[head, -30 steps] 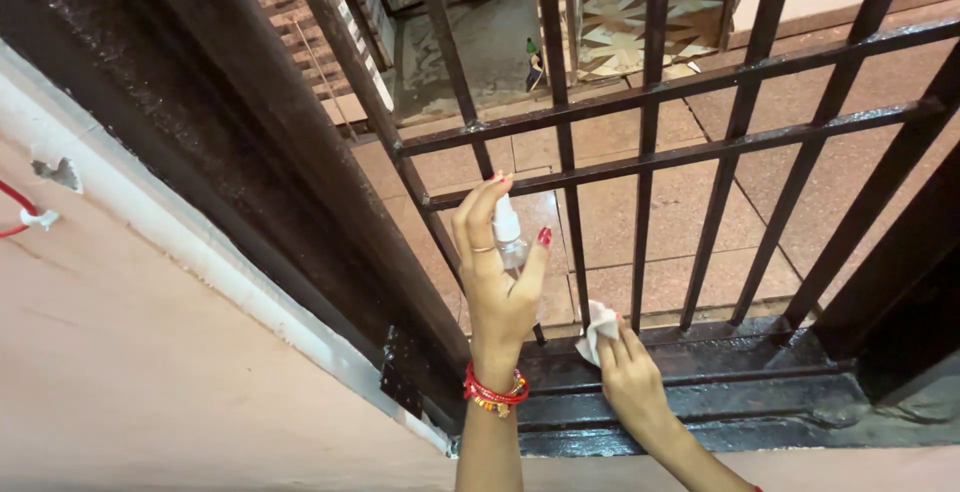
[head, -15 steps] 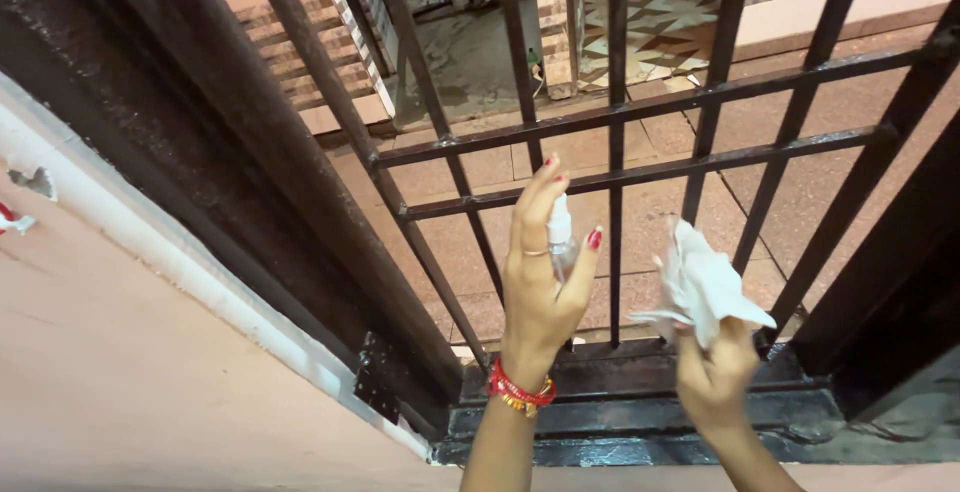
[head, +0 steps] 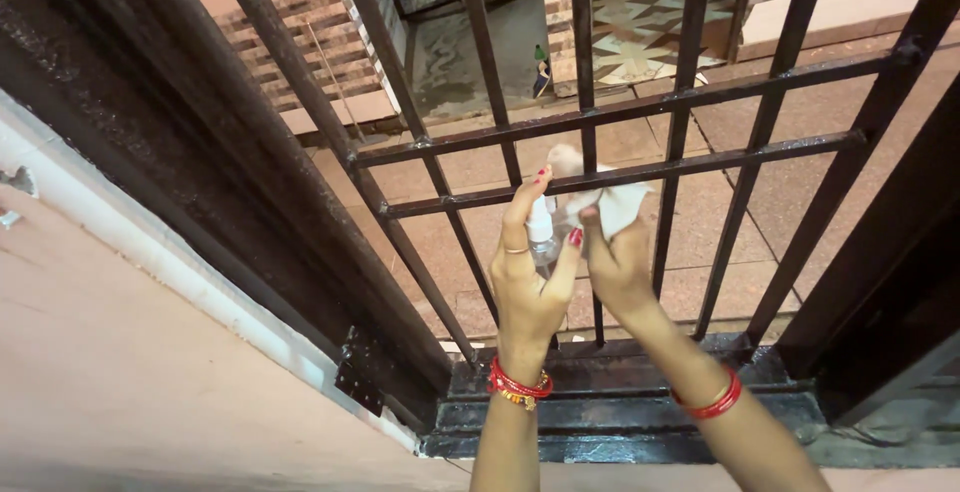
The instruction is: The person sprays a liquid from a small bottle onto a black metal railing and wipes it with a white cloth. The person repeatedly sprays and wipes different sections of the railing in a systematic manner.
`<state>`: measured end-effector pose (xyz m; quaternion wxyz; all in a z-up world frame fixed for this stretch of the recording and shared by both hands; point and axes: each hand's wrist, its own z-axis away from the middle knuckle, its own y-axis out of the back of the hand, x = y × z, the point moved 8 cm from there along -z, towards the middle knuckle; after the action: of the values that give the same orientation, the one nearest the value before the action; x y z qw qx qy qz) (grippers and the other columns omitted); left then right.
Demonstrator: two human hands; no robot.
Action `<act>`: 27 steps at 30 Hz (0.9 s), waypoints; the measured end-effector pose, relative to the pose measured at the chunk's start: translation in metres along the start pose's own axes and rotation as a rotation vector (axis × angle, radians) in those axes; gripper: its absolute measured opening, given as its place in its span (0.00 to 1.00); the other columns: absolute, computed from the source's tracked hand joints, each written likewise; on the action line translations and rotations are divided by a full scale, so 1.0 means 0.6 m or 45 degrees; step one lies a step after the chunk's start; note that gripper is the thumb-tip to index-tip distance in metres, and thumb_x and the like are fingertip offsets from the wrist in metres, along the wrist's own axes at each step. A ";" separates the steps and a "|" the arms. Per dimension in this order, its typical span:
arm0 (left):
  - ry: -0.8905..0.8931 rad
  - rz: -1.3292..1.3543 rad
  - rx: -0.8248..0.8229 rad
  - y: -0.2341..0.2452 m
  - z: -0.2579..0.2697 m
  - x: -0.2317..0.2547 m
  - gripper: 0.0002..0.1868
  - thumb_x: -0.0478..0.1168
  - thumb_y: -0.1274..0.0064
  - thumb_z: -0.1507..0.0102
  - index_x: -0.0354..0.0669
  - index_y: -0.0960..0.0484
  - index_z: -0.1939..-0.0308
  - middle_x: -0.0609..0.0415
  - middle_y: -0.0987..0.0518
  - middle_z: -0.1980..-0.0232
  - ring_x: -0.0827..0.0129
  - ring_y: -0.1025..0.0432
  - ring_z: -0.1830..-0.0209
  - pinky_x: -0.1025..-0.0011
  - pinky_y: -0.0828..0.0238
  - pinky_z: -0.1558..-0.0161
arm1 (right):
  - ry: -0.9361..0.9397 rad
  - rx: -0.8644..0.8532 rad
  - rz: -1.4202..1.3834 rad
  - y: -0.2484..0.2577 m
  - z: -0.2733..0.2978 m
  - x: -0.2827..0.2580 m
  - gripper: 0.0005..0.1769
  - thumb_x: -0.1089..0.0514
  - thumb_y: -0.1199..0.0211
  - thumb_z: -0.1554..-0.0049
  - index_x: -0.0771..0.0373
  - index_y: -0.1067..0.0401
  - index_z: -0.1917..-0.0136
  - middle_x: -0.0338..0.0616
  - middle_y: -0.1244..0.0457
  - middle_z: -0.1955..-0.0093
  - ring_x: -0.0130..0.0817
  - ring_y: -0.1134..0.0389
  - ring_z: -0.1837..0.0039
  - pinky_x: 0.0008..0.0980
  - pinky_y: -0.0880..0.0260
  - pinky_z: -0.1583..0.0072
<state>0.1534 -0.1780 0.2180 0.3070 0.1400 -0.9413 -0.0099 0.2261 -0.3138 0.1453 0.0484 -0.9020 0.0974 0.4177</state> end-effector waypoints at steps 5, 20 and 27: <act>-0.085 0.001 0.035 -0.002 0.002 0.001 0.33 0.28 0.44 0.37 0.43 0.34 0.28 0.42 0.25 0.28 0.54 0.25 0.30 0.66 0.28 0.32 | 0.178 -0.038 0.112 0.003 0.087 0.054 0.15 0.56 0.48 0.33 0.70 0.29 0.42 0.55 0.31 0.51 0.48 0.27 0.48 0.41 0.30 0.47; -0.071 -0.035 0.138 -0.026 0.011 -0.001 0.33 0.27 0.42 0.38 0.43 0.33 0.30 0.44 0.25 0.28 0.56 0.28 0.28 0.66 0.34 0.29 | 0.461 -0.219 1.217 0.026 0.289 0.195 0.25 0.67 0.41 0.56 0.79 0.30 0.43 0.68 0.36 0.45 0.64 0.36 0.40 0.50 0.34 0.36; -0.201 -0.149 0.153 -0.038 0.040 0.003 0.34 0.26 0.43 0.37 0.43 0.37 0.28 0.40 0.33 0.23 0.49 0.35 0.23 0.60 0.38 0.25 | 0.450 -0.400 1.055 0.096 0.323 0.146 0.25 0.70 0.42 0.59 0.66 0.31 0.46 0.56 0.34 0.37 0.50 0.36 0.30 0.42 0.34 0.34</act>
<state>0.1437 -0.2022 0.1971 0.2219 0.2117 -0.9517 0.0177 0.1246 -0.3490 -0.0474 -0.2765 -0.8408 0.3915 0.2518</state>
